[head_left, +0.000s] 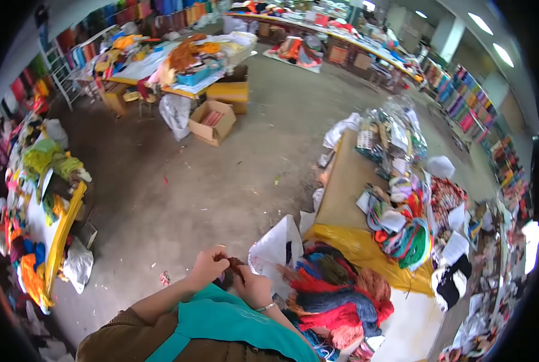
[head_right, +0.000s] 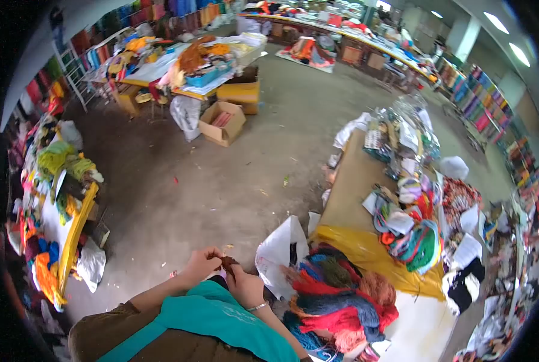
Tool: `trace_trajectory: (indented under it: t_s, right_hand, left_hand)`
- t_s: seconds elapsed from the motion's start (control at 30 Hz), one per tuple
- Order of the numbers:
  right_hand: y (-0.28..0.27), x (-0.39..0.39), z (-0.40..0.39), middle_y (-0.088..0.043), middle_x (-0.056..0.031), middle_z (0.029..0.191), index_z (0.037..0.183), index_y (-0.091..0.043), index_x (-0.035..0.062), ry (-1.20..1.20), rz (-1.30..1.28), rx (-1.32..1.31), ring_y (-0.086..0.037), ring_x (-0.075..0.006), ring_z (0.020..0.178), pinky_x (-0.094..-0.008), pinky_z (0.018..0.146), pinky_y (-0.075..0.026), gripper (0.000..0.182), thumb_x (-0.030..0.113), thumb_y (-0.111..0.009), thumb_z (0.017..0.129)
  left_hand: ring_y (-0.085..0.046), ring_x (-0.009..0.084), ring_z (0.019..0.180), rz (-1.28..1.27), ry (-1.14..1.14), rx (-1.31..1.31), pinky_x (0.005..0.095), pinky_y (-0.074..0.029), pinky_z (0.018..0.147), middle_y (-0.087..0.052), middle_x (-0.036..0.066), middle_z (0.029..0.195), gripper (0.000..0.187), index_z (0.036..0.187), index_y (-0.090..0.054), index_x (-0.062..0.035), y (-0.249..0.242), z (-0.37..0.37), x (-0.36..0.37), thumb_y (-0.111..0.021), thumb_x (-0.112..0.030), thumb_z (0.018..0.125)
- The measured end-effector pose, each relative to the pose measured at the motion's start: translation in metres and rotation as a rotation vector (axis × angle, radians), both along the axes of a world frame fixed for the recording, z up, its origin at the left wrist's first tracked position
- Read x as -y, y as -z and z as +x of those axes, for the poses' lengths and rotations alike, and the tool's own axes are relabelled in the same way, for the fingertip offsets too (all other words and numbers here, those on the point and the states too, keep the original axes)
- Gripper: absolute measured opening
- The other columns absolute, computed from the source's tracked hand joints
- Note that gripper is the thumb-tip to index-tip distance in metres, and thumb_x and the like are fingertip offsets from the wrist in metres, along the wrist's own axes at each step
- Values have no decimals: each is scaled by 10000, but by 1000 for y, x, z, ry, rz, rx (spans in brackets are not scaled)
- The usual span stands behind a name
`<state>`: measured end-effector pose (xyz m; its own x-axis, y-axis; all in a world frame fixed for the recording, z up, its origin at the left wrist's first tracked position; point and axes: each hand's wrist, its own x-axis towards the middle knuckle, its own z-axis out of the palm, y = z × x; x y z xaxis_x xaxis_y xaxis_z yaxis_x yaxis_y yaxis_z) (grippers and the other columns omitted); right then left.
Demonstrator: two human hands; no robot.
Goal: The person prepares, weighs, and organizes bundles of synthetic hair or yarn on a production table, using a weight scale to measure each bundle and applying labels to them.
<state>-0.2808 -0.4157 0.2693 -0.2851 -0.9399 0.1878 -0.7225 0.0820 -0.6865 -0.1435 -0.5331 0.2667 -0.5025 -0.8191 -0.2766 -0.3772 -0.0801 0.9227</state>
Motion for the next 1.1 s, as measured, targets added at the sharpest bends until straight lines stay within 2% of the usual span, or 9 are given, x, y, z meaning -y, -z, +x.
trace_trajectory:
  t_s: [0.1,0.3,0.4,0.5,0.67,0.8,0.9,0.97,1.1]
  right_hand:
    - [16,38,4,-620,-122,593,1031,-614,138,-110,-18,2,-604,-335,499,-456,442,-455,194,272,-590,892]
    - [0,146,17,-687,-127,843,1032,-667,95,-260,-3,-113,-650,-335,765,-411,669,-518,235,174,-642,811]
    - [13,212,37,-690,-117,891,1111,-650,35,-426,-236,200,-652,-265,751,-346,718,-526,304,124,-655,821]
    - [33,266,66,-669,-52,870,1041,-635,-35,-265,134,957,-617,-106,738,-238,662,-502,177,77,-601,908]
    - [2,338,81,-684,-77,869,1022,-635,-47,-316,112,764,-634,-113,761,-252,689,-516,180,78,-621,894]
    - [-7,388,74,-680,-158,822,968,-665,26,-282,17,417,-677,-298,720,-360,656,-530,175,139,-666,835]
    - [-17,430,58,-680,-156,804,920,-661,8,-353,-167,-81,-676,-234,722,-325,657,-522,140,120,-657,836]
    - [-6,463,42,-641,-148,761,913,-657,46,-343,-204,103,-635,-305,668,-380,580,-490,134,146,-661,824]
    - [-16,559,4,-628,22,839,1057,-617,32,-467,42,690,-531,-75,725,-255,632,-448,169,130,-611,919]
  left_hand:
    - [-583,144,657,272,-163,-140,303,-493,628,-635,71,739,140,904,-651,-26,-15,14,20,-629,-110,794]
    - [-678,255,806,-120,-60,148,347,-538,722,-683,141,908,241,1011,-648,-54,-24,46,103,-654,-170,799]
    - [-672,296,826,-160,-85,98,363,-543,728,-678,158,954,271,1031,-647,-55,-22,71,157,-664,-193,798]
    - [-664,304,797,-347,-143,100,370,-548,705,-660,151,910,221,993,-639,-55,-41,93,205,-648,-153,795]
    - [-676,309,779,-563,-171,70,377,-559,673,-658,147,891,197,959,-634,-52,-49,111,270,-670,-107,773]
    - [-647,305,734,-737,-162,159,395,-543,624,-641,101,883,183,935,-639,-95,-45,104,313,-672,-108,755]
    - [-639,314,694,-738,-223,91,408,-537,596,-636,109,838,152,923,-631,-77,-39,88,348,-642,-121,778]
    - [-672,239,705,-428,-314,-67,375,-547,619,-663,104,833,122,929,-635,-58,-29,72,378,-615,-88,812]
    - [-603,102,821,-133,-421,-405,275,-515,715,-665,41,846,95,918,-628,-19,-34,47,473,-545,-19,871]
